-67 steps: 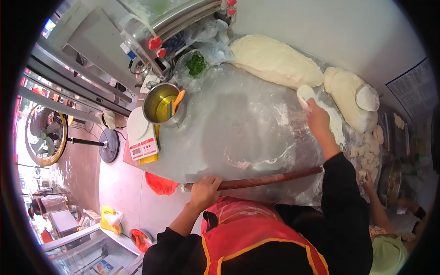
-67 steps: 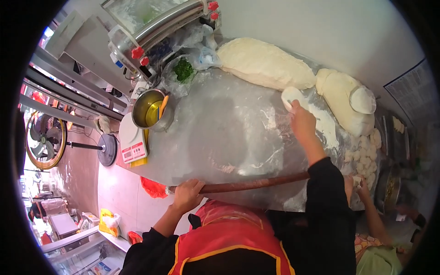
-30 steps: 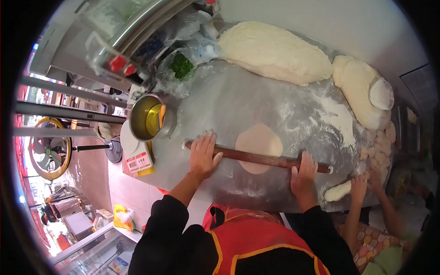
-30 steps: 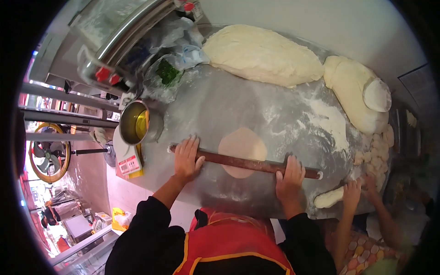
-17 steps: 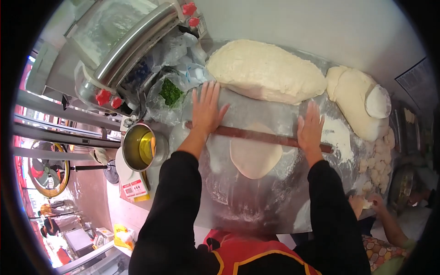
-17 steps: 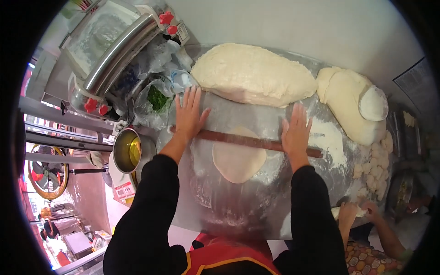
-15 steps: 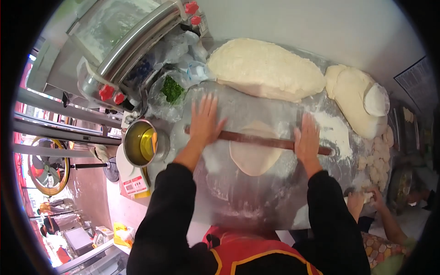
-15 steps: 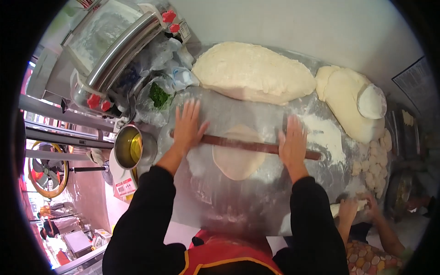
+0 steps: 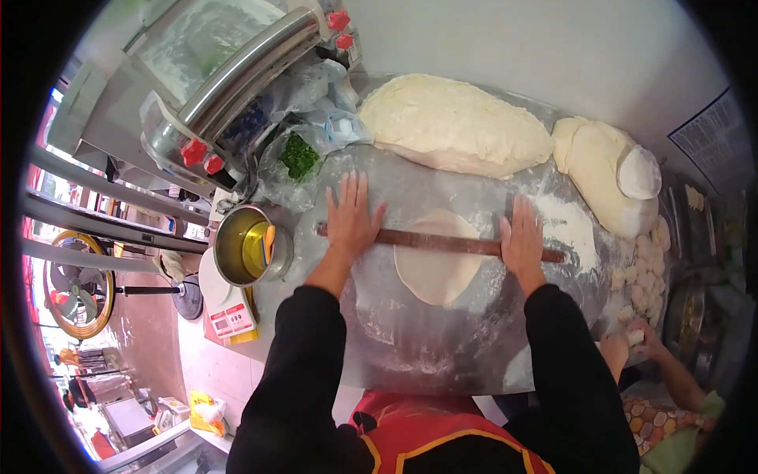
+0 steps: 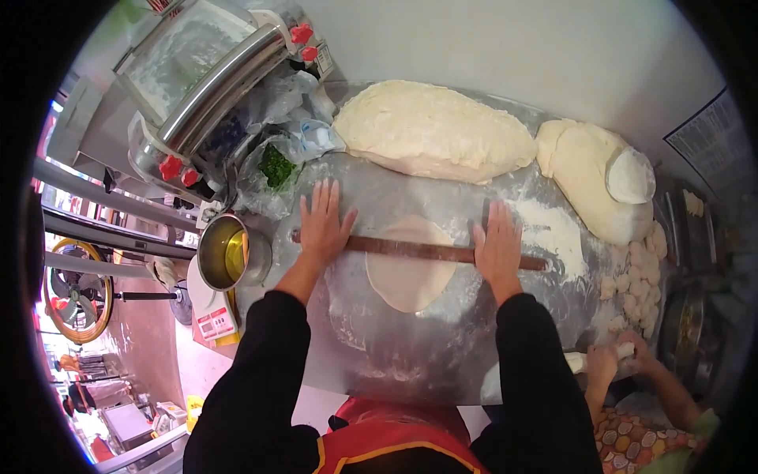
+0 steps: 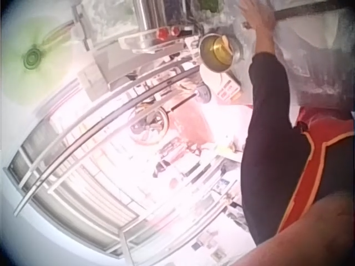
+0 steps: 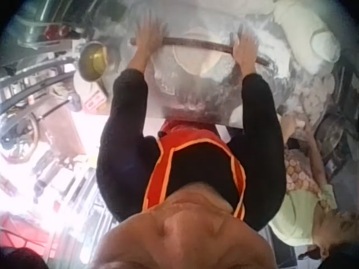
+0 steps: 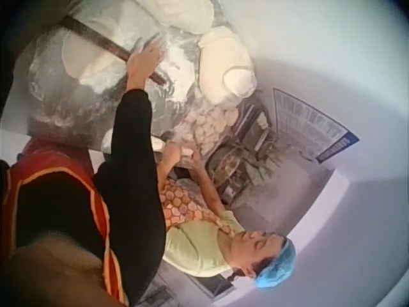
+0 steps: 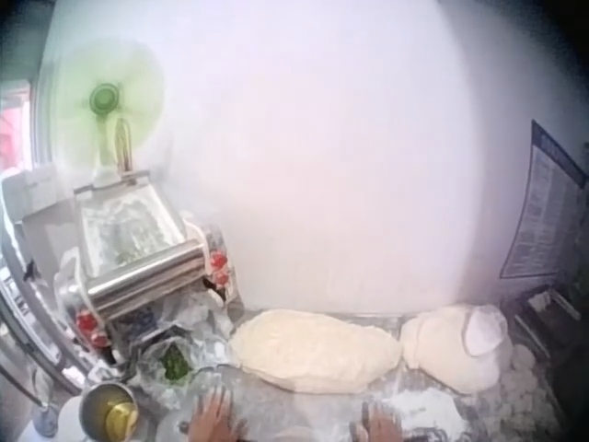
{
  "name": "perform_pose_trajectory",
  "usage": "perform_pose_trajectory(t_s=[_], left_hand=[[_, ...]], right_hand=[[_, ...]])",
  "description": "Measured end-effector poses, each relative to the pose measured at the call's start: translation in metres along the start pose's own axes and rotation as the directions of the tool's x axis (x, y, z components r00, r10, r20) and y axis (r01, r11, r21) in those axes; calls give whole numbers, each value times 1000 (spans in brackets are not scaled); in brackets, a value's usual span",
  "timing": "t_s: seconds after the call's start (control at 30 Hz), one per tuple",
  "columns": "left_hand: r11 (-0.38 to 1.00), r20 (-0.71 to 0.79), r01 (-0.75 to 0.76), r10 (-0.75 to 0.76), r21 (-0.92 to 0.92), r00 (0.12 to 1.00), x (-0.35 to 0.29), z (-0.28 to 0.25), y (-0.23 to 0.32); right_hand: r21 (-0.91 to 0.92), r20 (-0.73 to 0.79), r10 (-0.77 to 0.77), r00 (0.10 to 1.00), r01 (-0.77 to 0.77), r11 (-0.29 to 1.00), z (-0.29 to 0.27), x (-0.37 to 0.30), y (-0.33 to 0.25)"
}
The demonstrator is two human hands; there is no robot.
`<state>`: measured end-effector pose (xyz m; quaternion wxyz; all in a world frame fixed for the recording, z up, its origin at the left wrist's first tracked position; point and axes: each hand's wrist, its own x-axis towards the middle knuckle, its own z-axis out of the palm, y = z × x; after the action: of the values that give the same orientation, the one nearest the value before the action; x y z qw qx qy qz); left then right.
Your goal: The person is rolling out dough on a metal counter using a wooden rolling pin in a restaurant prep area.
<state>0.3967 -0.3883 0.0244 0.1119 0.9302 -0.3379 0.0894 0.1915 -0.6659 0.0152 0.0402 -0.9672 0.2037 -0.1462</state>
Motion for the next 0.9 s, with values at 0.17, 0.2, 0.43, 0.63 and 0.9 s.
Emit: perform_pose_trajectory(t_s=[0.17,0.2,0.43,0.63,0.9], left_hand=[[989,111,-72,87,-131,990,-125,-21,-1],[990,105,-62,75,-124,992,-129,-19,-7],[969,195,-138,178,-203,965,-148,-63,9],[957,249,-14,89,-290,964,-235,-85,35],[955,265,35,46,-296,963,-242,-87,32]], right_hand=[[198,6,-93,996,89,976,-25,-97,-16],[248,86,-96,992,72,966,-29,-100,-21],[547,568,-28,823,-351,760,42,50,-71],[797,102,-890,445,499,341,110,19,-179],[379,575,-211,791,-29,925,41,14,-171]])
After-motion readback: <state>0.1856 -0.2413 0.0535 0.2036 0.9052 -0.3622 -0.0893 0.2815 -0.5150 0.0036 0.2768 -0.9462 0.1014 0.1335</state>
